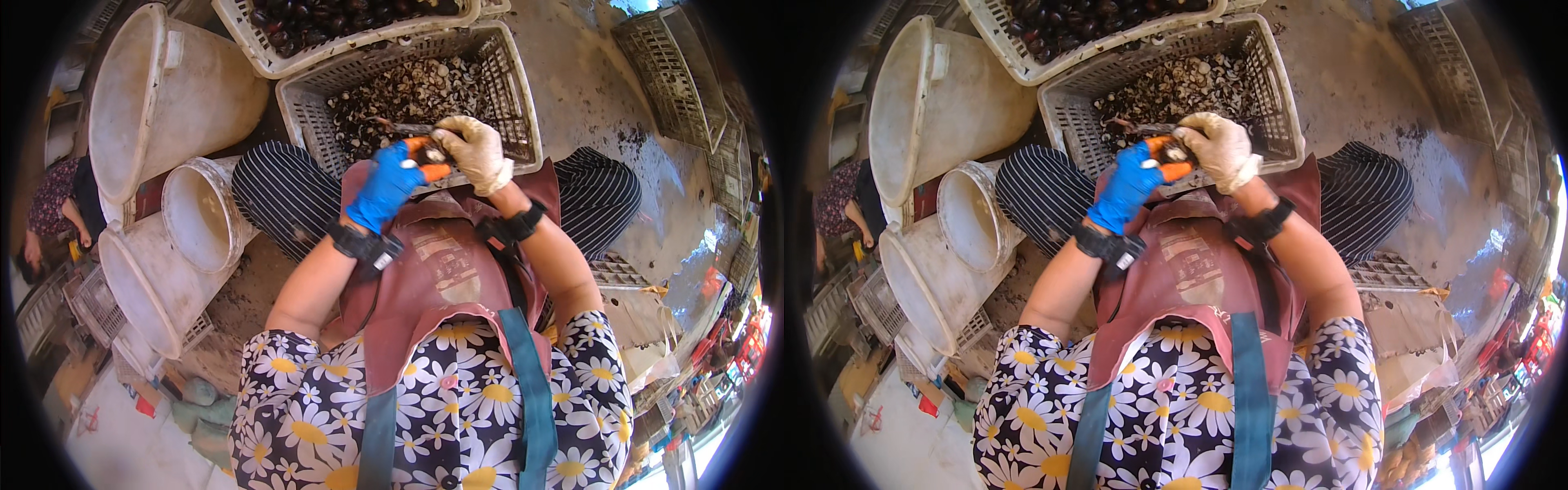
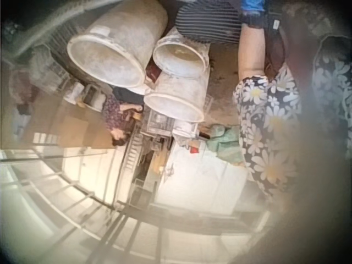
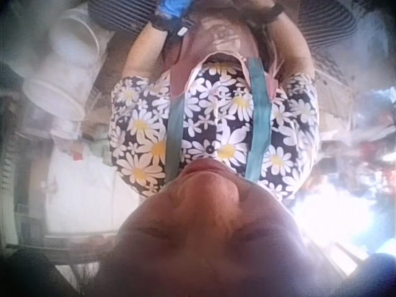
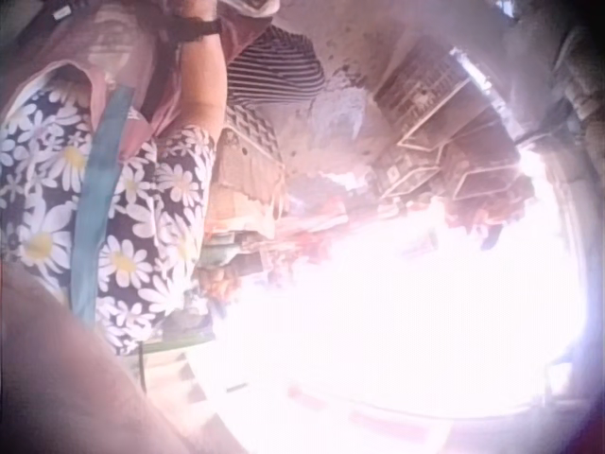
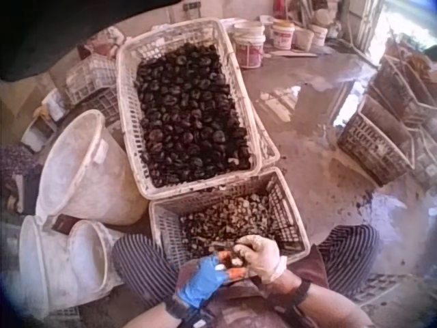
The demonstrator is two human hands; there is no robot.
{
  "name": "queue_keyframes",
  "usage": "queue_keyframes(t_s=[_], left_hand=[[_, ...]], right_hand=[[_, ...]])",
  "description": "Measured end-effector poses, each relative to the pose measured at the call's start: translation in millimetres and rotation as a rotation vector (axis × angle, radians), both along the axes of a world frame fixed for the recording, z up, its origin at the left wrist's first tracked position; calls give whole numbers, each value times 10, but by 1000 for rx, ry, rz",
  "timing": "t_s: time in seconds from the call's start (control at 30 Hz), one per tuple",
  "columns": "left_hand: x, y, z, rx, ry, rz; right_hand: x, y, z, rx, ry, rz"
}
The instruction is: The person opens mollusks with a shucking knife, removes the meat, and places it into a small container while sitting in a processing area surrounded by baskets of shells.
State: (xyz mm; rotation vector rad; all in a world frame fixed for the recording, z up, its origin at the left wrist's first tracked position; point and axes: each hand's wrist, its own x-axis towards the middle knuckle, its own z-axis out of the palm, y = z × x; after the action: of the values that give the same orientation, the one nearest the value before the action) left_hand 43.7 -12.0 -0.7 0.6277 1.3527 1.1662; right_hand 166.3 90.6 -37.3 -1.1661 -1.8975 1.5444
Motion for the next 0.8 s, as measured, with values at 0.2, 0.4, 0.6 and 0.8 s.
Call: queue_keyframes(t_s=[0.2, 0.4, 0.6, 0.8], left_hand=[[-181, 90, -75, 1, -73, 160], [-157, 148, -14, 164, 79, 239], [-203, 82, 19, 66, 44, 113], [-236, 6, 54, -63, 39, -15]], right_hand=[[146, 165, -13, -421, 259, -131], [146, 4, 145, -364, 278, -81], [179, -27, 164, -350, 298, -50], [259, 112, -140, -70, 78, -113]])
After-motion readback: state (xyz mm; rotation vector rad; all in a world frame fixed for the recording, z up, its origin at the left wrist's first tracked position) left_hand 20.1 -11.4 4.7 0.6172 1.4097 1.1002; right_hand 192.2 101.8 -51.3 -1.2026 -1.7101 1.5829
